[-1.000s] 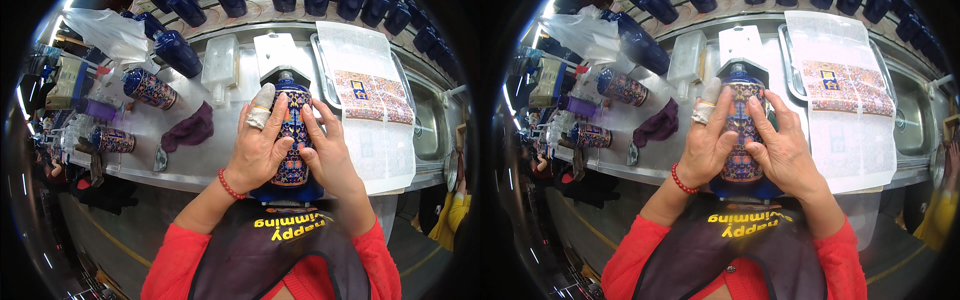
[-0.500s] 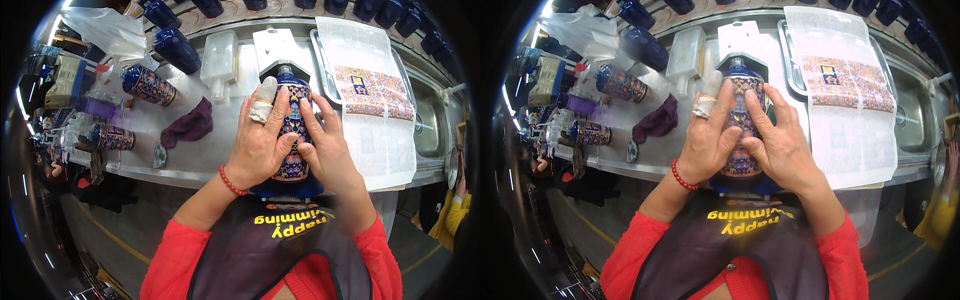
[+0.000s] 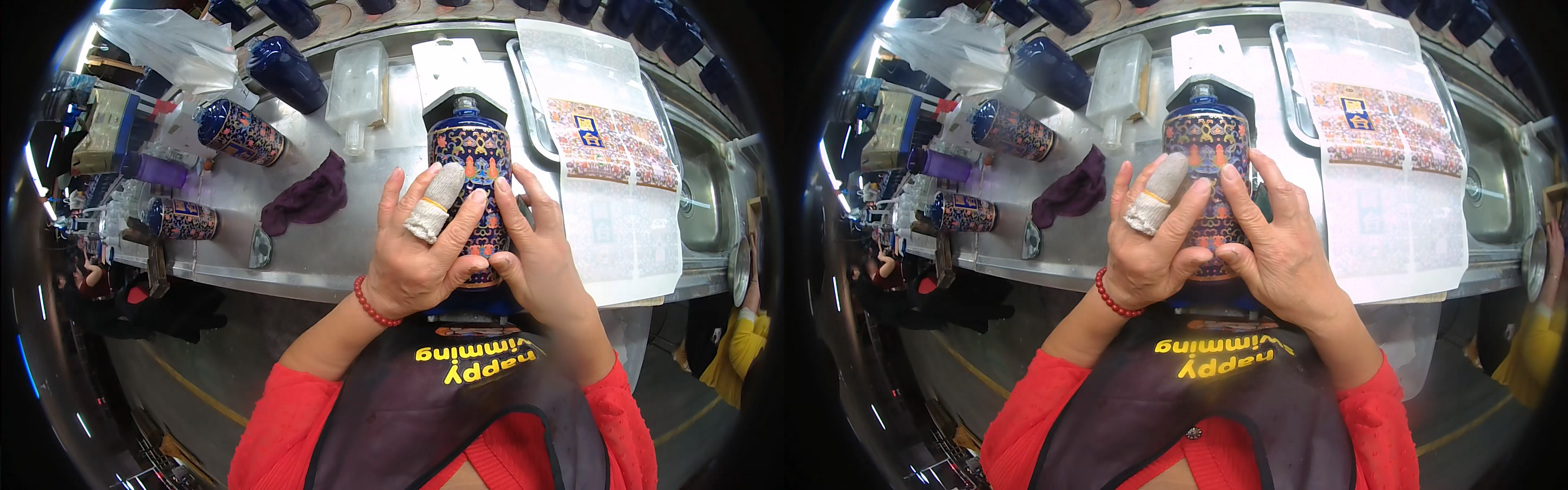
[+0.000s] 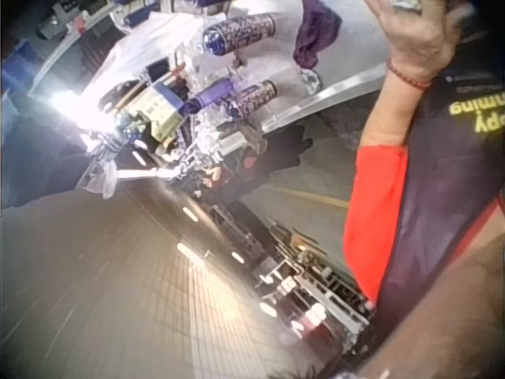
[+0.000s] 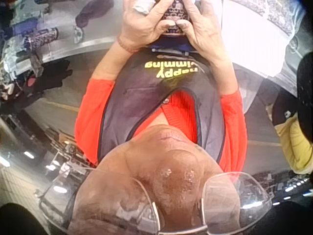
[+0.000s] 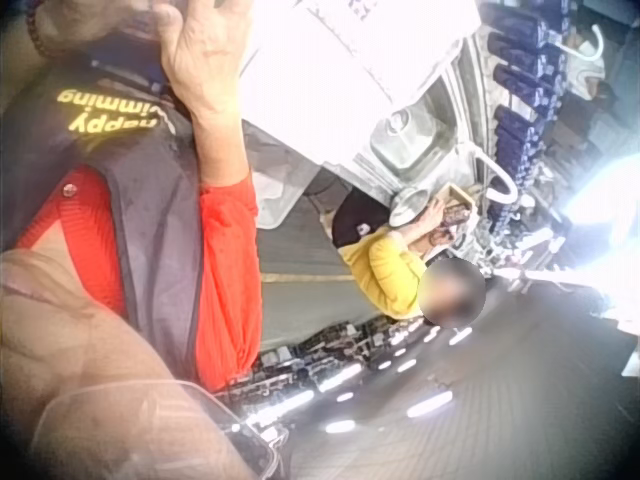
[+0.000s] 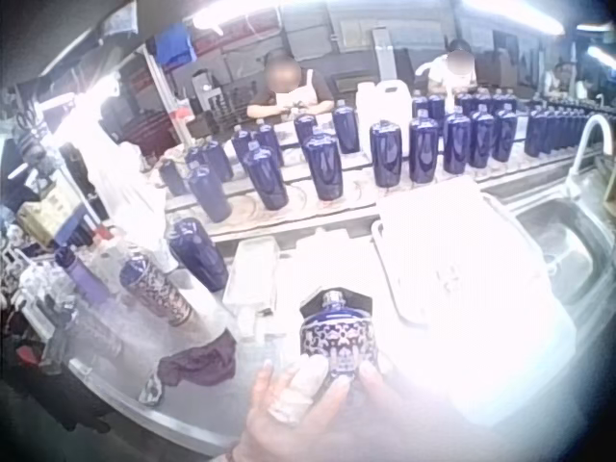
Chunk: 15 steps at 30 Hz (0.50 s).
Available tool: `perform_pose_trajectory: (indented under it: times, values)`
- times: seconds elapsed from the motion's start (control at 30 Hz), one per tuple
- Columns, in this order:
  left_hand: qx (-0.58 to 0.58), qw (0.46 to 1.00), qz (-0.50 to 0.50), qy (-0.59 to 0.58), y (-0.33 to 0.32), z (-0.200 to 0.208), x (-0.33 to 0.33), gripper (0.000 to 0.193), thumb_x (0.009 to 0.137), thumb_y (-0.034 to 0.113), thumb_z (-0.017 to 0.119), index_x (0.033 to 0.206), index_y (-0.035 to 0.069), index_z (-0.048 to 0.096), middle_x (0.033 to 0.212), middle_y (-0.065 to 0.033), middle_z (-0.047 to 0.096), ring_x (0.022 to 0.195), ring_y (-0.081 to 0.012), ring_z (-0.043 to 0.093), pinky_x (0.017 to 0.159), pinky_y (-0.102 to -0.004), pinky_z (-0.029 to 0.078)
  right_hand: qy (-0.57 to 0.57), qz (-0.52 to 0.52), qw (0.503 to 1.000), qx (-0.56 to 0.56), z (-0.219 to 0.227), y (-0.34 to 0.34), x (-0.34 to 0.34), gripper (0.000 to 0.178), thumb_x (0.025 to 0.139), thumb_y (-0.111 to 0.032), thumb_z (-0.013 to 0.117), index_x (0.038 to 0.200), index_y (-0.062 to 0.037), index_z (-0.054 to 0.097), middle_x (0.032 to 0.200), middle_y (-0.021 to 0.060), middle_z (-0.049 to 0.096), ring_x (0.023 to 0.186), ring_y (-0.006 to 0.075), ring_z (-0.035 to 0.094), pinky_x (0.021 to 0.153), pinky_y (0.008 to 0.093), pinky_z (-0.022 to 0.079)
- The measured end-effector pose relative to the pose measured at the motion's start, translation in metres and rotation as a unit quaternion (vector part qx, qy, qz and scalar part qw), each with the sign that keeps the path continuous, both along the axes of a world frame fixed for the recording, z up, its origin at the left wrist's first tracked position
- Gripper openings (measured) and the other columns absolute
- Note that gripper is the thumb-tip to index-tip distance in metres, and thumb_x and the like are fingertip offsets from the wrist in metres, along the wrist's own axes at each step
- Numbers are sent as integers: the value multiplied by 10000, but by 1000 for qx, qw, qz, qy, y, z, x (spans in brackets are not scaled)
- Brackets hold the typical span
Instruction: The person applies decorative stickers to a blue bottle, smoothing each one with a green tool and rotating the bottle to cover different sides. The person repeatedly aligns and presses the stickers onto the bottle surface.
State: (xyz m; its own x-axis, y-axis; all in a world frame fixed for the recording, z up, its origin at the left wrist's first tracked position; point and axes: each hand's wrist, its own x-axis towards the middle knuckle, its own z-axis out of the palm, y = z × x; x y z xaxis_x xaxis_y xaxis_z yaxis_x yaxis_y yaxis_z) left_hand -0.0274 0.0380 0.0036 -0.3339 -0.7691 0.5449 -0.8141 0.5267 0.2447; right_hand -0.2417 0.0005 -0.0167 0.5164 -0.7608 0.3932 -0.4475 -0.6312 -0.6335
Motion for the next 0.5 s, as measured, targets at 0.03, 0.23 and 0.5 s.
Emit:
perform_pose_trajectory:
  times: [0.03, 0.23, 0.5]
  values:
    - [3, 1000, 2, -7, 1, 1, 0, 627, 1013, 569, 513, 1361, 68, 661, 1347, -192, 638, 1319, -403, 526, 1193, -577, 237, -5, 1, 1000, 0, 1, 0, 0, 685, 1007, -519, 555, 1566, -140, 447, 1571, 250, 346, 1240, 427, 492, 1083, 492, 403]
    - [12, 1000, 0, 14, 5, 1, 2, 663, 1009, 594, 497, 1391, 71, 639, 1359, -215, 622, 1315, -413, 526, 1183, -578, 258, 5, 5, 1000, -4, 4, 6, -2, 683, 995, -522, 566, 1549, -134, 471, 1553, 268, 357, 1225, 431, 494, 1066, 498, 409]
    - [17, 1000, 9, -11, 8, 1, -2, 708, 996, 627, 482, 1418, 74, 615, 1387, -222, 594, 1326, -413, 502, 1178, -580, 267, 26, 7, 999, -19, 8, 5, -2, 658, 991, -516, 574, 1524, -136, 508, 1538, 274, 369, 1219, 432, 496, 1061, 500, 412]
